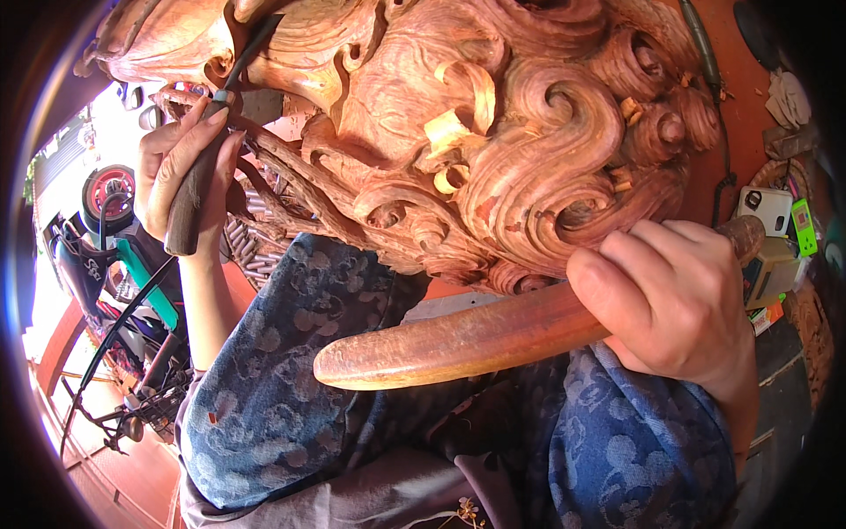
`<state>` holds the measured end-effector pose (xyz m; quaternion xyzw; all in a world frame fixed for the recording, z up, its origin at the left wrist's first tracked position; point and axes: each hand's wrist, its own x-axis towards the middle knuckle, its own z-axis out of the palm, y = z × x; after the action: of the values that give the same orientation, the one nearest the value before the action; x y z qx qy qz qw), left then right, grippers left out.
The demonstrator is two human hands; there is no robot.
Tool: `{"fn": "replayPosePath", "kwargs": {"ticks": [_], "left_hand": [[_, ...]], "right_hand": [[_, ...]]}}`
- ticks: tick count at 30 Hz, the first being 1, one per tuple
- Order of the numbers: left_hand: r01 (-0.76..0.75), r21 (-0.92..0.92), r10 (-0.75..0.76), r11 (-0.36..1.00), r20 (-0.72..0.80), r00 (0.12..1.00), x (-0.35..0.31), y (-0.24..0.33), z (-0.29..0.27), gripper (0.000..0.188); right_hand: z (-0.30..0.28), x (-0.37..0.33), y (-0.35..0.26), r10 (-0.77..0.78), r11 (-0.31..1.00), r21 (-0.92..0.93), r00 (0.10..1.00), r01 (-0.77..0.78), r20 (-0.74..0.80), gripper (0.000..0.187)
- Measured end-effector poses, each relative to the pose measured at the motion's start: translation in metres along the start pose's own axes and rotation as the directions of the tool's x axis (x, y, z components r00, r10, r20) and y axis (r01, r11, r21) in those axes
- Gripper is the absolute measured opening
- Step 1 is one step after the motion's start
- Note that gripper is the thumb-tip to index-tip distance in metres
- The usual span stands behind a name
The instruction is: The person carves a large piece of wood using a chisel and mallet, striking the chisel to shape intricate patterns. The person occasionally switches chisels from a nearby basket and continues refining the carved details.
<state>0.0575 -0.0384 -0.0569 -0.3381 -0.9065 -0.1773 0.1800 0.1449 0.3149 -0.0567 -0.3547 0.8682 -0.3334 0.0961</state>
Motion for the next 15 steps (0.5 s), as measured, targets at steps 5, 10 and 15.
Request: {"fn": "replayPosePath", "kwargs": {"ticks": [5, 10, 15], "left_hand": [[-0.069, -0.004, 0.069, 0.998, -0.011, 0.998, 0.005, -0.004, 0.004, 0.034], [-0.102, 0.001, 0.102, 0.995, 0.026, 0.994, 0.014, -0.001, 0.011, 0.030], [-0.074, 0.035, 0.074, 0.997, 0.008, 0.997, 0.006, 0.010, 0.013, 0.026]], "right_hand": [[0.000, -0.002, 0.001, 0.009, 1.000, -0.004, 1.000, -0.009, 0.017, 0.028], [-0.001, -0.009, 0.003, 0.015, 0.999, -0.039, 0.999, -0.014, 0.031, 0.034], [0.005, -0.018, 0.011, 0.012, 1.000, -0.027, 0.999, -0.011, 0.039, 0.040]]}}
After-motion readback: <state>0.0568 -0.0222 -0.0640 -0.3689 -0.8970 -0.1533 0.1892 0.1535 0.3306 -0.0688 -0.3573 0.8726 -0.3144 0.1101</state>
